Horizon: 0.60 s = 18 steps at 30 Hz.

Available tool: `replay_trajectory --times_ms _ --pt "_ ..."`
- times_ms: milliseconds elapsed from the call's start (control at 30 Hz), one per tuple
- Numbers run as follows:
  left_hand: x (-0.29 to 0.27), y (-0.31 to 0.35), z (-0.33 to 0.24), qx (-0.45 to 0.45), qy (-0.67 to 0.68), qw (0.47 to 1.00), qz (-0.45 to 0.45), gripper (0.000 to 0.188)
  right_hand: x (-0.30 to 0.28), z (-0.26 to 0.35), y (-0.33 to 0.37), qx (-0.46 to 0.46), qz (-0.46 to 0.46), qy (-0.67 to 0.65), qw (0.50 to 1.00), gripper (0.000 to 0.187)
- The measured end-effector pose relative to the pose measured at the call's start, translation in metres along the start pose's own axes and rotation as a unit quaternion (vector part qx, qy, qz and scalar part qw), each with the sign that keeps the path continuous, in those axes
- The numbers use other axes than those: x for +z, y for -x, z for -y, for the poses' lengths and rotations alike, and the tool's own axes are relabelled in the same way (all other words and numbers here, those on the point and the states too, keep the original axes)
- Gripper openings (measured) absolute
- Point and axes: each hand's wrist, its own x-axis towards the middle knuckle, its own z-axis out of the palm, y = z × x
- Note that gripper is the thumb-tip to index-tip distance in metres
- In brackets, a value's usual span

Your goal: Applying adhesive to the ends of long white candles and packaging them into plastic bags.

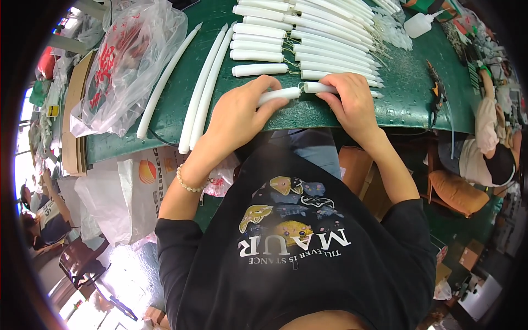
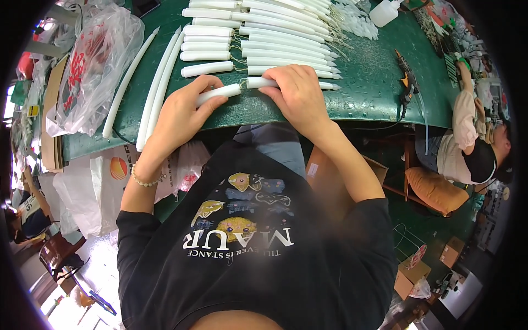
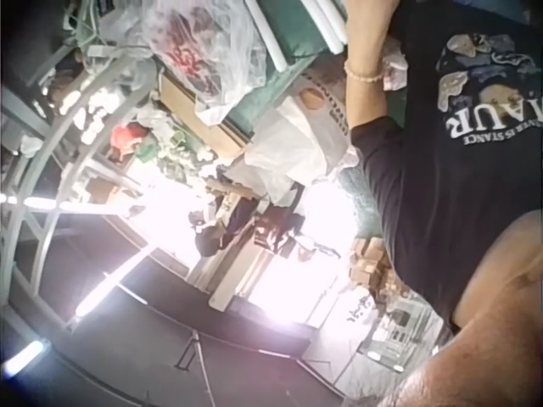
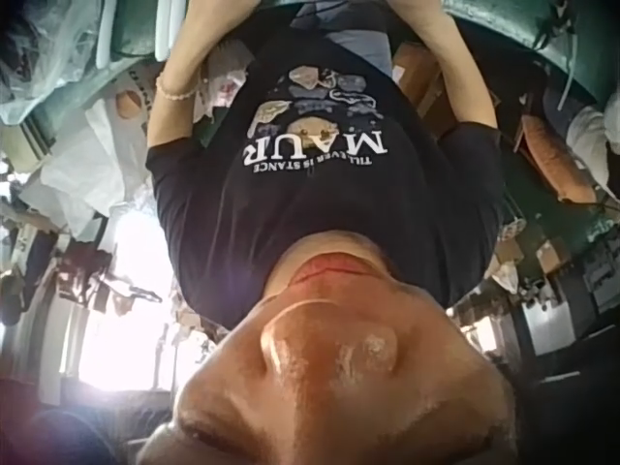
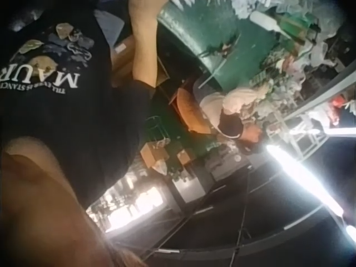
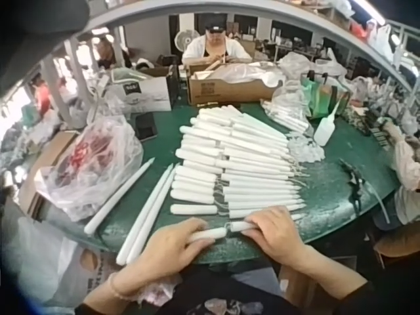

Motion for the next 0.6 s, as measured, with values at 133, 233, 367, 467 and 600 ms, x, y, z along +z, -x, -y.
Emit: replay_trajectory --times_ms 133,233,367,467,600 --pt "0.005 -0.003 0.014 0.011 0.054 0.998 -0.02 0.022 -0.005 0.002 -0.001 0.001 0.011 -0.006 1.0 0.022" --pt "0.002 -0.005 0.012 -0.013 0.076 0.997 0.011 0.025 -0.006 0.003 0.001 0.003 0.02 -0.011 1.0 0.022" --pt "0.001 -0.004 0.001 -0.032 0.054 0.998 0.022 0.026 -0.008 0.006 -0.001 -0.002 0.011 -0.027 1.0 0.022" --pt "0.004 -0.003 0.005 0.005 0.06 0.998 0.009 0.025 -0.011 0.008 -0.002 0.001 0.008 -0.033 0.999 0.022" --pt "0.0 -0.003 0.0 -0.029 0.052 0.997 0.049 0.025 -0.012 0.009 -0.001 0.013 0.009 -0.04 0.999 0.022"
